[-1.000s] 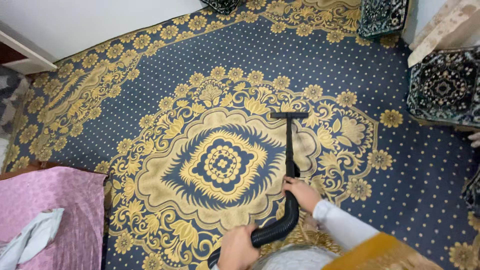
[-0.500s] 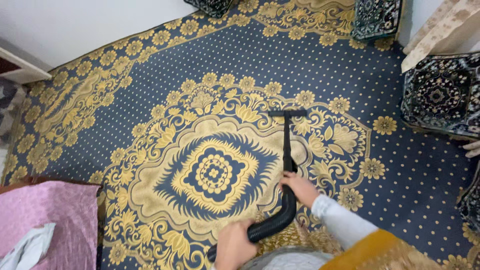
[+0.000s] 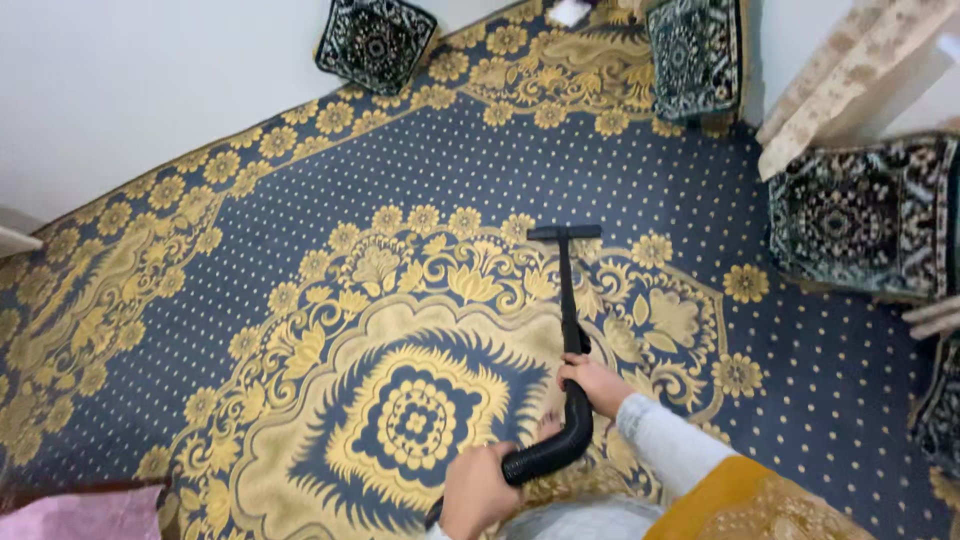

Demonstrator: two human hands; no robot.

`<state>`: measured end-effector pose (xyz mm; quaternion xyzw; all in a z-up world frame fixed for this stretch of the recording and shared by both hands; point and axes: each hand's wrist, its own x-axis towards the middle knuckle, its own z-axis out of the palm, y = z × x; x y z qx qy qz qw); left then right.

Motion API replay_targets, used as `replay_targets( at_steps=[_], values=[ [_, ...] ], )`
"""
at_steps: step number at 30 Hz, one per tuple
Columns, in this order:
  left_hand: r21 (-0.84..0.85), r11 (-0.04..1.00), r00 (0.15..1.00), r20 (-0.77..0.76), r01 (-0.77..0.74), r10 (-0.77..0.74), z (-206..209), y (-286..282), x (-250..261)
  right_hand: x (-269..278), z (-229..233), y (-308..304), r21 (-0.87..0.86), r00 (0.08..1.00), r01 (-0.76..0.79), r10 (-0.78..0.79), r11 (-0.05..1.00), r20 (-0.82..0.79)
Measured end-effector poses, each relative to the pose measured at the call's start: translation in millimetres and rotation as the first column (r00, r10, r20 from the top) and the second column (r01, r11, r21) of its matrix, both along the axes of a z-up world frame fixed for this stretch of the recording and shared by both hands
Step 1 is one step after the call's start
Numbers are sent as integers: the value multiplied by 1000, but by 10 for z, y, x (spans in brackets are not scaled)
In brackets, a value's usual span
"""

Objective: The person uses a vacuum cleaner with a hose attachment to clean a large patterned carpet in a room. They move the vacuum head back and forth across the carpet surface, covering different areas including the center and edges near the walls and furniture.

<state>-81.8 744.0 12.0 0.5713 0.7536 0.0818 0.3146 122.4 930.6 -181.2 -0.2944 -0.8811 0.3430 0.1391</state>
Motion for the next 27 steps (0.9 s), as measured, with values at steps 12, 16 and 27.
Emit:
replay_targets(
  at_steps=[12, 16, 27],
  values=[
    [97, 995, 992, 123, 27, -38, 42, 739, -353, -99, 697, 393, -63, 980, 198, -195, 978, 49],
    [83, 987, 980, 132, 138, -148, 124, 830, -331, 1, 777, 318, -93, 958, 271, -259, 958, 123],
    [62, 959, 948, 145, 278, -284, 21, 1205, -33, 406, 1011, 402, -168, 905, 417, -391, 893, 168]
  ],
)
